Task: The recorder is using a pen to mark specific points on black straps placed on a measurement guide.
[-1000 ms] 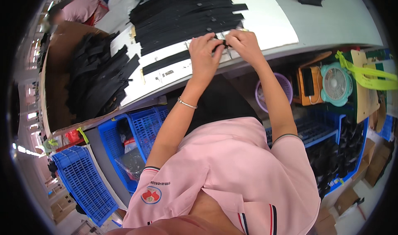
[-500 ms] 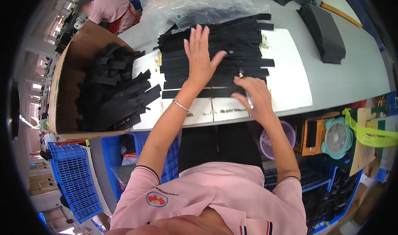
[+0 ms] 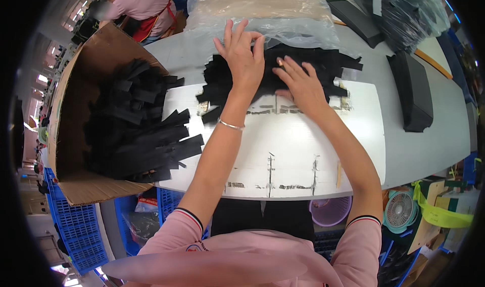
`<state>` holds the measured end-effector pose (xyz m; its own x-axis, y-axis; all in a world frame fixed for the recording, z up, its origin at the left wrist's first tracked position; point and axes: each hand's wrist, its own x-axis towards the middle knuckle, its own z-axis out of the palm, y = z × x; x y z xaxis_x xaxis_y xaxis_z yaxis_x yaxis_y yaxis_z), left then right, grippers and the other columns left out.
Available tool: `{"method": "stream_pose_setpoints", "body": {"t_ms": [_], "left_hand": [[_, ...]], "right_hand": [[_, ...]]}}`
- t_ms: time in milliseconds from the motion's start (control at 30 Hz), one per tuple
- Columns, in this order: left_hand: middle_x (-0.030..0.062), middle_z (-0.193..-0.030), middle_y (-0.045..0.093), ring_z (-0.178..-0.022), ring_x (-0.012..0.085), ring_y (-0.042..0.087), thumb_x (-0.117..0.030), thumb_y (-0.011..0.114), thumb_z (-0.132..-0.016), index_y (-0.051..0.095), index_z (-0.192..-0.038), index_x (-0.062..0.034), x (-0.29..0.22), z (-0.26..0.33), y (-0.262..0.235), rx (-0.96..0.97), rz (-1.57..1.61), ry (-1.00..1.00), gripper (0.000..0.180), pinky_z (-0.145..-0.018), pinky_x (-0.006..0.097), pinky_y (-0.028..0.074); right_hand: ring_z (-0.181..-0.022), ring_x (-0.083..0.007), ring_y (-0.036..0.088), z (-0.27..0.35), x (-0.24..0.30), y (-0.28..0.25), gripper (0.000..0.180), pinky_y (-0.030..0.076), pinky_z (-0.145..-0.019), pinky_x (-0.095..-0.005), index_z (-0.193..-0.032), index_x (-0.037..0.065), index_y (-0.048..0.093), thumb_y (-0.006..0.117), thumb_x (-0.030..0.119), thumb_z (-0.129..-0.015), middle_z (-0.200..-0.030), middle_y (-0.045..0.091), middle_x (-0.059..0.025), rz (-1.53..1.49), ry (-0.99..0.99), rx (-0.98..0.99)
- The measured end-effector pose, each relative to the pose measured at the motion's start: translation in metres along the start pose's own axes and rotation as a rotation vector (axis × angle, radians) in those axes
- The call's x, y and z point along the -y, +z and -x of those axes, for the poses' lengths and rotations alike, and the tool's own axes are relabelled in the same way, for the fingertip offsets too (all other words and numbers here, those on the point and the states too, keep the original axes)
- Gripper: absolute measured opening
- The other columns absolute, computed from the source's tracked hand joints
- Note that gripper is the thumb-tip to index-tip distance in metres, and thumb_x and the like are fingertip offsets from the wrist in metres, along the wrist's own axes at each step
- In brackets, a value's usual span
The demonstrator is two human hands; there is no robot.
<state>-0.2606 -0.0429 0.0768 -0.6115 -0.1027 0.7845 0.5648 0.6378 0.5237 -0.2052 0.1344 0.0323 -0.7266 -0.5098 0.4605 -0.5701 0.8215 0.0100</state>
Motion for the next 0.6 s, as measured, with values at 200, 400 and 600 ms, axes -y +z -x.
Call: {"method": "stream_pose_setpoints", "body": {"t_ms": [200, 400, 600], "left_hand": [[0.0152, -0.14, 0.062, -0.148, 0.0408, 0.037, -0.016, 0.071, -0.092, 0.071, -0.092, -0.0102, 0.002, -0.001, -0.008, 0.027, 0.023, -0.039, 0.006, -0.12, 0.068, 0.006], [0.0158, -0.139, 0.064, -0.149, 0.0399, 0.036, -0.016, 0.073, -0.09, 0.071, -0.09, -0.0093, 0.0, -0.003, -0.012, 0.042, 0.057, -0.11, 0.007, -0.12, 0.068, 0.005], [0.0167, -0.141, 0.061, -0.149, 0.0413, 0.035, -0.018, 0.074, -0.087, 0.073, -0.104, -0.0081, -0.011, -0.007, -0.015, 0.031, 0.083, -0.146, 0.02, -0.121, 0.067, 0.008]], "right_hand": [[-0.142, -0.0232, 0.049, -0.077, -0.042, 0.064, 0.056, 0.039, -0.111, -0.048, -0.141, 0.017, 0.057, 0.072, 0.031, -0.089, -0.15, 0.056, -0.0072, 0.149, -0.052, -0.102], [-0.152, -0.028, 0.035, -0.139, -0.052, 0.091, 0.054, 0.029, -0.118, -0.059, -0.146, 0.014, 0.052, 0.057, 0.032, -0.096, -0.157, 0.048, -0.0076, 0.357, -0.1, -0.108], [-0.154, -0.029, 0.031, -0.141, -0.056, 0.093, 0.062, 0.022, -0.121, -0.0599, -0.151, 0.015, 0.047, 0.06, 0.035, -0.094, -0.157, 0.047, -0.0081, 0.152, -0.159, -0.008]]}}
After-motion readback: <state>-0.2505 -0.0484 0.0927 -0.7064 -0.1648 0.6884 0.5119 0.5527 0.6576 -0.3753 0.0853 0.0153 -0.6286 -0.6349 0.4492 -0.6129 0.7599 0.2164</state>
